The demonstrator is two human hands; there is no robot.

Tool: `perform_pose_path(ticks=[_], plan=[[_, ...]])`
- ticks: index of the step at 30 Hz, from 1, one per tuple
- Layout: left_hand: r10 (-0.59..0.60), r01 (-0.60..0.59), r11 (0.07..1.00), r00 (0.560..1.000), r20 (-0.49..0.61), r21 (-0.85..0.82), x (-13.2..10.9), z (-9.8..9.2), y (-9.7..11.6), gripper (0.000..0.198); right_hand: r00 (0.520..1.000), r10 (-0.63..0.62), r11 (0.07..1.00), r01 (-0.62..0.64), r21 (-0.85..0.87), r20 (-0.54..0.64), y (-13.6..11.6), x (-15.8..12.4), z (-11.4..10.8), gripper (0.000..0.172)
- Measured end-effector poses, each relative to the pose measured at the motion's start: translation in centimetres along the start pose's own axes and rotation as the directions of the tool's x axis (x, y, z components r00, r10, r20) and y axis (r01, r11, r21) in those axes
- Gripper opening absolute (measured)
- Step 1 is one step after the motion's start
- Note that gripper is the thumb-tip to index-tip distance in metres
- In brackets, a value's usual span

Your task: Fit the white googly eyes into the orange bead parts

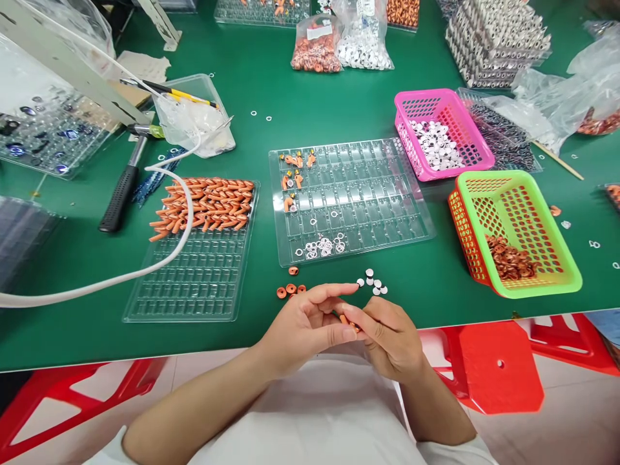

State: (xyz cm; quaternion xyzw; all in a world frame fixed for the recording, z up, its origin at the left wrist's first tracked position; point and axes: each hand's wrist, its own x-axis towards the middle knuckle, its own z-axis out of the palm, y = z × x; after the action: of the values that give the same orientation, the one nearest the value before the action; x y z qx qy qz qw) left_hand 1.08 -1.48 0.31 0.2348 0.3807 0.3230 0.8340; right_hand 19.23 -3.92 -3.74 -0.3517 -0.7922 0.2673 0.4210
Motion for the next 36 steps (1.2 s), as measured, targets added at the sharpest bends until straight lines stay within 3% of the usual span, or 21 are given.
perform_pose_path(ticks=[9,15,19,24,29,32,36], plan=[[0.041,-0.040,0.995,0.999,-0.002,0.096,-0.1,-0.2,0.0,0.046,1.000,0.006,1.000,-0.006,-0.006,-0.006,0.3,0.0,0.2,0.051],[0.178,-0.167,0.963,0.983,-0.035,0.210,-0.3,-0.6,-0.5,0.052,0.998,0.057,0.994,-0.058,0.089,0.018,0.0,0.0,0.3,0.048],[0.308,-0.282,0.881,0.951,-0.008,0.380,-0.5,-0.6,-0.7,0.053,0.987,0.158,0.952,-0.153,0.266,0.001,-0.3,0.1,0.6,0.044],[0.497,-0.465,0.656,0.859,0.123,0.594,-0.5,-0.6,-1.1,0.057,0.921,0.390,0.812,-0.329,0.482,-0.029,-0.5,-0.5,1.5,0.037],[0.617,-0.557,0.407,0.752,0.231,0.724,-0.3,-1.0,-1.3,0.055,0.768,0.637,0.559,-0.523,0.643,0.071,-0.9,-1.1,1.8,0.039],[0.640,-0.572,0.339,0.722,0.263,0.747,-0.1,-1.4,-1.5,0.048,0.691,0.709,0.406,-0.564,0.719,0.142,-0.9,-1.1,1.9,0.035],[0.606,-0.589,0.263,0.717,0.344,0.764,0.1,-1.8,-1.7,0.043,0.650,0.715,0.247,-0.577,0.778,0.255,-0.7,-0.7,1.9,0.038]])
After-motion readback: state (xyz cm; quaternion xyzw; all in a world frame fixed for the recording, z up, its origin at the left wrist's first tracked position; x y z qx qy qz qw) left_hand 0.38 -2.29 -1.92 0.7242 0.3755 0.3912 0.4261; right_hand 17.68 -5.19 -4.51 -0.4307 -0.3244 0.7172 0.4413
